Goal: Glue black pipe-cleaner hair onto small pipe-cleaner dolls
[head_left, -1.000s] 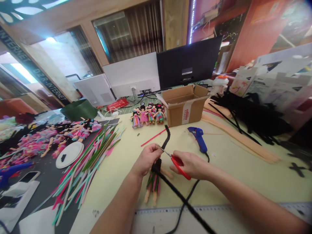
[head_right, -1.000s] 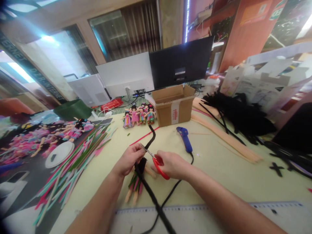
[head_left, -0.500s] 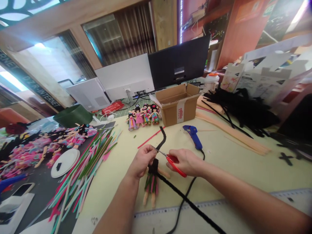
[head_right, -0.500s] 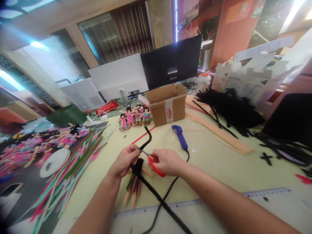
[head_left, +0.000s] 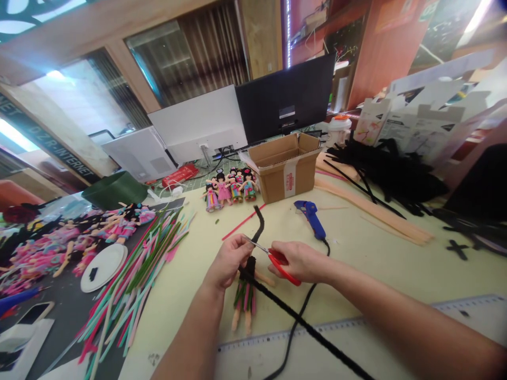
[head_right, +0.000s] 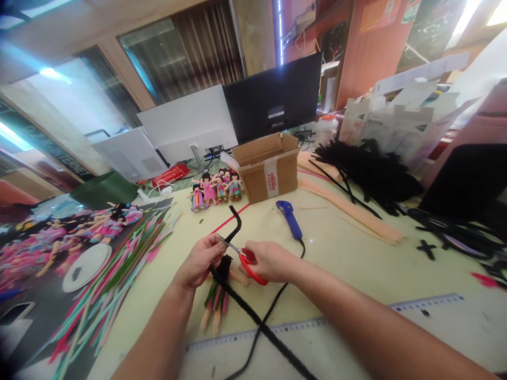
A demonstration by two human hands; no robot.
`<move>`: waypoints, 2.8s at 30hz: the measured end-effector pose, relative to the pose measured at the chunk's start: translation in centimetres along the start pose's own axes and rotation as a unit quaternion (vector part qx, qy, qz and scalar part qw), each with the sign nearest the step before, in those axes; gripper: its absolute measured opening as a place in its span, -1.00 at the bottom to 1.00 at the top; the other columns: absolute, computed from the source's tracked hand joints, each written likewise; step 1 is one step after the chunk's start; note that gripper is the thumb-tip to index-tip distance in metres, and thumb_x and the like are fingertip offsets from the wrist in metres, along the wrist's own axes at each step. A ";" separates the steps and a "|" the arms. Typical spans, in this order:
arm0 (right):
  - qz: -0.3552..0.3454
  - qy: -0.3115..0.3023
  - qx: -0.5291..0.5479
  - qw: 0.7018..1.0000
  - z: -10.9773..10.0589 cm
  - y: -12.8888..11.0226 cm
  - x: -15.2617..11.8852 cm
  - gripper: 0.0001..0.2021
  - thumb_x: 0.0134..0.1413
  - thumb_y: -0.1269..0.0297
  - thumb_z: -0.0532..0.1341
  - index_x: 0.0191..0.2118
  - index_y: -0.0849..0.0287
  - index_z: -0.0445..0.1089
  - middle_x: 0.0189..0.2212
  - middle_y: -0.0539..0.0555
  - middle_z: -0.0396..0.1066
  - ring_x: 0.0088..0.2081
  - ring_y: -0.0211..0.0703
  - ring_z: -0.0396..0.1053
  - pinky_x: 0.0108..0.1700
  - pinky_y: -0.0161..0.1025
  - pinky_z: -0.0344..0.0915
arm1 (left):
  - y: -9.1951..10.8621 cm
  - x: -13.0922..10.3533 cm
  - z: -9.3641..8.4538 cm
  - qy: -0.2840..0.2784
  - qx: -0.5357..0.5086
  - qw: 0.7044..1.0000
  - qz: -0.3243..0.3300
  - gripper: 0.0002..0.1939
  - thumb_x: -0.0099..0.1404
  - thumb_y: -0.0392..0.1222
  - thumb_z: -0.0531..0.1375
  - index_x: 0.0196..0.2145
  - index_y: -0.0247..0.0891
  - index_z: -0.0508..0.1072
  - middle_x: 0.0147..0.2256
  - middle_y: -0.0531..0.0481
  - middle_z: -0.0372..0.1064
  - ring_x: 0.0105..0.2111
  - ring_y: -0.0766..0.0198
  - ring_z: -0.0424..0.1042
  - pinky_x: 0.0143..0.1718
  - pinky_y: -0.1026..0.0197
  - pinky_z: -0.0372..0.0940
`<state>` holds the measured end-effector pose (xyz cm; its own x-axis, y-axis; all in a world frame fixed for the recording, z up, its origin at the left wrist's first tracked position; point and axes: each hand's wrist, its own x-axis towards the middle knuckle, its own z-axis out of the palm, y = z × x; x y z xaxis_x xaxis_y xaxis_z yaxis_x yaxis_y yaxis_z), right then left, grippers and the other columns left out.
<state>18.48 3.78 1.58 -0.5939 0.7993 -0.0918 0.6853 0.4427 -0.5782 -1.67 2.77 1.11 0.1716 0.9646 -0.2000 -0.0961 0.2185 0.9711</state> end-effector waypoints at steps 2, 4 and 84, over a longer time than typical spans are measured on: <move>-0.005 -0.004 0.006 1.000 0.0 0.0 -0.1 -0.78 0.07 0.09 0.15 -0.40 0.14 0.29 -0.53 -0.01 0.35 -0.53 -0.28 0.17 -0.48 -0.36 0.01 | 0.0 0.0 0.0 -0.001 0.007 1.000 0.003 -0.62 0.05 0.01 0.35 -0.47 -0.30 0.28 -0.63 0.21 0.08 -0.68 0.54 -0.02 -0.66 0.40 -0.13; -0.007 -0.003 0.009 1.000 -0.1 0.0 -0.1 -0.77 0.08 0.09 0.14 -0.42 0.15 0.28 -0.54 -0.02 0.34 -0.54 -0.29 0.16 -0.49 -0.36 0.01 | 0.0 0.0 0.0 0.002 0.011 1.000 0.002 -0.62 0.06 0.01 0.35 -0.47 -0.30 0.28 -0.63 0.21 0.08 -0.68 0.54 -0.01 -0.66 0.40 -0.12; -0.022 0.007 0.048 0.999 0.7 0.3 0.3 -0.70 0.14 0.07 0.08 -0.49 0.13 0.14 -0.61 -0.08 0.18 -0.56 -0.32 0.06 -0.49 -0.35 -0.03 | -0.4 -0.1 0.3 0.034 0.027 0.999 0.031 -0.63 0.07 0.01 0.33 -0.49 -0.27 0.26 -0.67 0.25 0.03 -0.73 0.55 -0.05 -0.71 0.41 -0.15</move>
<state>18.22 3.88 0.82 -0.6163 0.7857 -0.0534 0.6141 0.4370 -0.6572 -1.37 2.50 0.81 0.0993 0.9842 -0.1464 -0.0502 0.1519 0.9871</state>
